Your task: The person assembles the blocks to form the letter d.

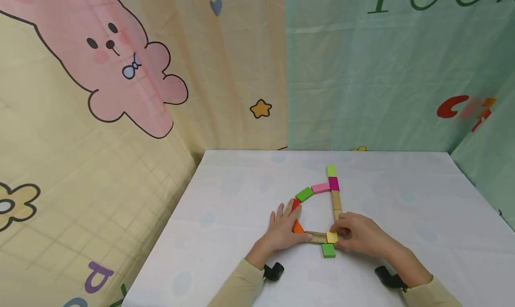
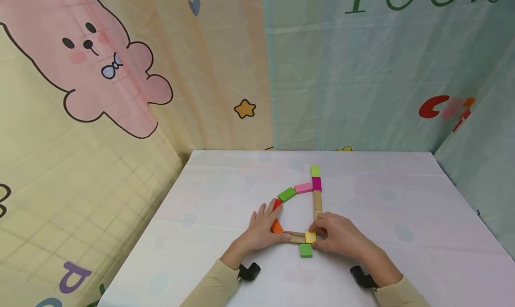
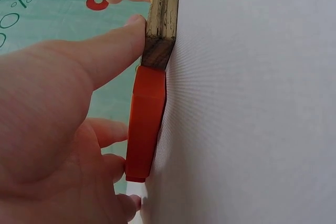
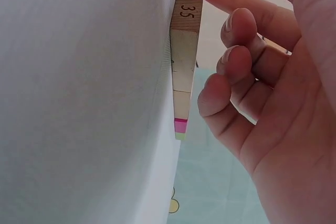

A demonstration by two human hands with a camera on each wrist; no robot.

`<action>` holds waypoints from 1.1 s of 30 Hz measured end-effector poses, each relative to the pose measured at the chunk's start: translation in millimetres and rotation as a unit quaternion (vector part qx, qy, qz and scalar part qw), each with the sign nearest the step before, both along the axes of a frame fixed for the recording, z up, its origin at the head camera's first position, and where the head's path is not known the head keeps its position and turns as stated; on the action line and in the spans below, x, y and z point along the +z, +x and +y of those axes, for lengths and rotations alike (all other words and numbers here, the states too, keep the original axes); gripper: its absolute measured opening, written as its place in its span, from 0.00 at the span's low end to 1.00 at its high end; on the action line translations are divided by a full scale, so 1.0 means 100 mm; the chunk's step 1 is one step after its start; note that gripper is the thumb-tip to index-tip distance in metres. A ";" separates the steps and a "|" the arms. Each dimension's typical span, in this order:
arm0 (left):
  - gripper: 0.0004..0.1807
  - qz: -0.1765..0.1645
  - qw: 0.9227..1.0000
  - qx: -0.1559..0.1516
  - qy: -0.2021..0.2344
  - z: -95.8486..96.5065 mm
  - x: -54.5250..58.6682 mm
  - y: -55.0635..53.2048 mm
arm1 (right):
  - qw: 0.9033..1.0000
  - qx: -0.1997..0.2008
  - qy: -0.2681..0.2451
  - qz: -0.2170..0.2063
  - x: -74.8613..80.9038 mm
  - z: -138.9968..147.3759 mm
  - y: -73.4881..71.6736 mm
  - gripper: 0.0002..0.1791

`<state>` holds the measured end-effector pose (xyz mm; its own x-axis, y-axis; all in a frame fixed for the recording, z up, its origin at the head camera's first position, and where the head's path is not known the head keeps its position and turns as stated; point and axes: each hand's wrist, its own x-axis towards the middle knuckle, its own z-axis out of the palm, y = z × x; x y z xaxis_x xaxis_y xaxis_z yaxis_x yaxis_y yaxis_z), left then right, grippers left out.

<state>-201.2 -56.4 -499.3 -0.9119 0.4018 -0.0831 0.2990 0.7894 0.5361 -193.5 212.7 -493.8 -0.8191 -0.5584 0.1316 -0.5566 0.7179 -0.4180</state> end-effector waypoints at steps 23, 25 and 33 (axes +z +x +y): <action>0.51 0.005 1.000 -0.004 0.002 -0.02 -0.04 0.00 | 1.000 -0.001 0.006 0.013 -0.03 -0.01 0.01 0.14; 0.51 0.002 1.000 -0.005 0.005 -0.02 -0.04 0.00 | 1.000 -0.004 0.011 0.008 -0.03 -0.01 0.02 0.14; 0.51 0.001 1.000 -0.006 0.013 -0.03 -0.04 -0.02 | 1.000 -0.003 0.009 0.006 -0.02 -0.02 0.02 0.14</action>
